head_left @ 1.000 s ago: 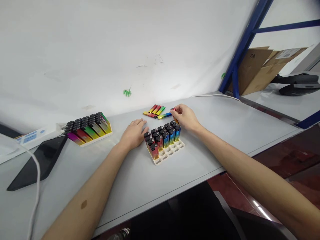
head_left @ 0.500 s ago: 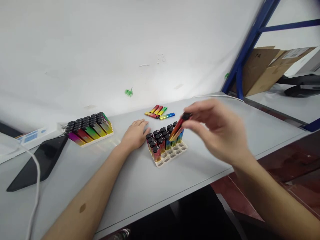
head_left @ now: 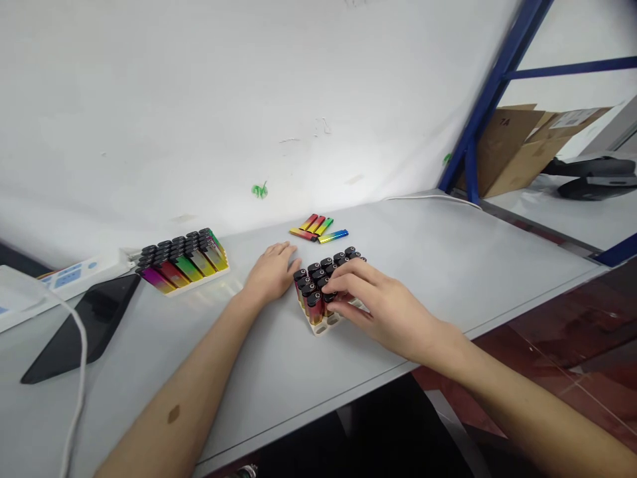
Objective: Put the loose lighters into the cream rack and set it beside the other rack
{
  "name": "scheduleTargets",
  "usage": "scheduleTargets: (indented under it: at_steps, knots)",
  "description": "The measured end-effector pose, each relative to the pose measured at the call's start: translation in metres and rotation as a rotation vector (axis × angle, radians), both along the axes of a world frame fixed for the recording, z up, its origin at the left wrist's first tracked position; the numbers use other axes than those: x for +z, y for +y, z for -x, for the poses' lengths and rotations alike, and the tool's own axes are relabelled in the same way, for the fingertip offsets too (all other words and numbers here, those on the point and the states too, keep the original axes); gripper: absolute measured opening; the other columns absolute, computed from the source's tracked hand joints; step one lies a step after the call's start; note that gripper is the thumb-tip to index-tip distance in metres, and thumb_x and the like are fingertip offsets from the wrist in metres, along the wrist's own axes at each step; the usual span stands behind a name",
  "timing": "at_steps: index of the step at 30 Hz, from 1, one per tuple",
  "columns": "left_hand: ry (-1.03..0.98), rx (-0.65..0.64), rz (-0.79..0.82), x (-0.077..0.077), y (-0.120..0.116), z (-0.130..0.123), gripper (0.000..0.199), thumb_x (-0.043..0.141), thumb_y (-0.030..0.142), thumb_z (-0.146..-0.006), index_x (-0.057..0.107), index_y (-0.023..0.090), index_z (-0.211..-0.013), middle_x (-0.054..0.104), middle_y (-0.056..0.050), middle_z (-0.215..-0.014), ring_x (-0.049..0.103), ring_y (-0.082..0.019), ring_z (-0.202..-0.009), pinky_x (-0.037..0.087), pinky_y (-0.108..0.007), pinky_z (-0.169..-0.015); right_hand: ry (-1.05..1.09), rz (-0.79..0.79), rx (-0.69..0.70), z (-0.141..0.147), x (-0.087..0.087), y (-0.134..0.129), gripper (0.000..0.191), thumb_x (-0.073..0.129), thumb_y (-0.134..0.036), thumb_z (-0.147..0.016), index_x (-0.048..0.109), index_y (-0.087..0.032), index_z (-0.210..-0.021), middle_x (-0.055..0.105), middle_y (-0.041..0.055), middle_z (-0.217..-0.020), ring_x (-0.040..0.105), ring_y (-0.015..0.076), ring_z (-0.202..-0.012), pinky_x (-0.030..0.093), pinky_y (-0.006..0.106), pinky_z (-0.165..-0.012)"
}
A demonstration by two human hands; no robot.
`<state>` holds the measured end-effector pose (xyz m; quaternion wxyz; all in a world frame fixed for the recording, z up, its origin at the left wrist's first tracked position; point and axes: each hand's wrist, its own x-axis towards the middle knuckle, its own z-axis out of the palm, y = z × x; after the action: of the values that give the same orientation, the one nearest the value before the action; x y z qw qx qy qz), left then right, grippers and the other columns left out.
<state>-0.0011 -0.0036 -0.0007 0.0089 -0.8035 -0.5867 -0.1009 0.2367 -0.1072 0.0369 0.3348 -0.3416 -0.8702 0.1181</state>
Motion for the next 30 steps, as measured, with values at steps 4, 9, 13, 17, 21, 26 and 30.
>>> scheduleTargets:
  at_steps: [4,9,13,17,21,26,30]
  knots:
    - [0.003,-0.008,-0.004,0.0,-0.001,-0.001,0.053,0.033,0.038,-0.098,0.052,0.009,-0.138,0.048,-0.018,-0.15,0.042,-0.031,-0.14,0.033,-0.046,-0.118,-0.043,-0.05,-0.074,-0.002,0.009,-0.003,0.023,0.057,-0.033,-0.095,0.062,-0.026,-0.117,0.062,0.0087,-0.116,0.066,0.0173,-0.075,0.057,0.035,-0.062]
    - [-0.02,-0.015,-0.019,-0.001,-0.001,0.0,0.049,0.035,0.039,-0.098,0.055,0.013,-0.135,0.05,-0.016,-0.148,0.044,-0.03,-0.14,0.036,-0.048,-0.116,0.065,-0.088,-0.17,-0.006,0.024,0.053,0.021,0.049,-0.034,-0.098,0.066,-0.023,-0.105,0.066,0.0067,-0.101,0.063,0.0179,-0.079,0.051,0.033,-0.072]
    - [-0.015,-0.005,-0.008,0.0,-0.001,0.0,0.05,0.035,0.038,-0.098,0.054,0.012,-0.136,0.05,-0.017,-0.149,0.043,-0.029,-0.14,0.034,-0.047,-0.117,-0.057,0.033,-0.328,-0.014,0.003,0.137,0.026,0.047,-0.032,-0.096,0.067,-0.018,-0.106,0.068,0.0101,-0.1,0.061,0.0235,-0.089,0.048,0.038,-0.083]
    - [0.007,0.006,0.015,0.001,-0.002,-0.001,0.052,0.034,0.039,-0.098,0.052,0.011,-0.138,0.048,-0.016,-0.151,0.041,-0.028,-0.142,0.031,-0.043,-0.119,-0.262,0.078,-0.433,-0.027,-0.034,0.181,0.037,0.051,-0.036,-0.093,0.067,-0.018,-0.121,0.06,0.0183,-0.118,0.053,0.034,-0.111,0.041,0.048,-0.096]
    - [0.009,0.018,0.033,0.002,-0.002,-0.002,0.052,0.034,0.039,-0.099,0.052,0.01,-0.139,0.048,-0.016,-0.151,0.04,-0.028,-0.143,0.031,-0.044,-0.119,-0.26,0.113,-0.435,-0.036,-0.048,0.184,0.038,0.056,-0.041,-0.09,0.066,-0.019,-0.119,0.06,0.0161,-0.116,0.052,0.0338,-0.113,0.041,0.048,-0.098]
    - [0.008,0.003,0.029,0.004,-0.003,-0.002,0.054,0.031,0.039,-0.099,0.051,0.008,-0.139,0.048,-0.017,-0.15,0.04,-0.029,-0.142,0.03,-0.044,-0.119,-0.279,0.083,-0.383,-0.03,-0.042,0.177,0.055,0.053,-0.036,-0.091,0.049,-0.021,-0.144,0.057,0.0173,-0.123,0.052,0.034,-0.116,0.041,0.049,-0.1]
    - [0.015,0.017,0.027,0.003,-0.002,-0.001,0.054,0.032,0.039,-0.099,0.052,0.009,-0.139,0.048,-0.017,-0.15,0.04,-0.029,-0.142,0.031,-0.043,-0.119,-0.362,0.044,-0.319,-0.02,-0.04,0.175,0.049,0.044,-0.022,-0.092,0.053,-0.023,-0.141,0.054,0.0169,-0.125,0.052,0.033,-0.114,0.042,0.046,-0.097]
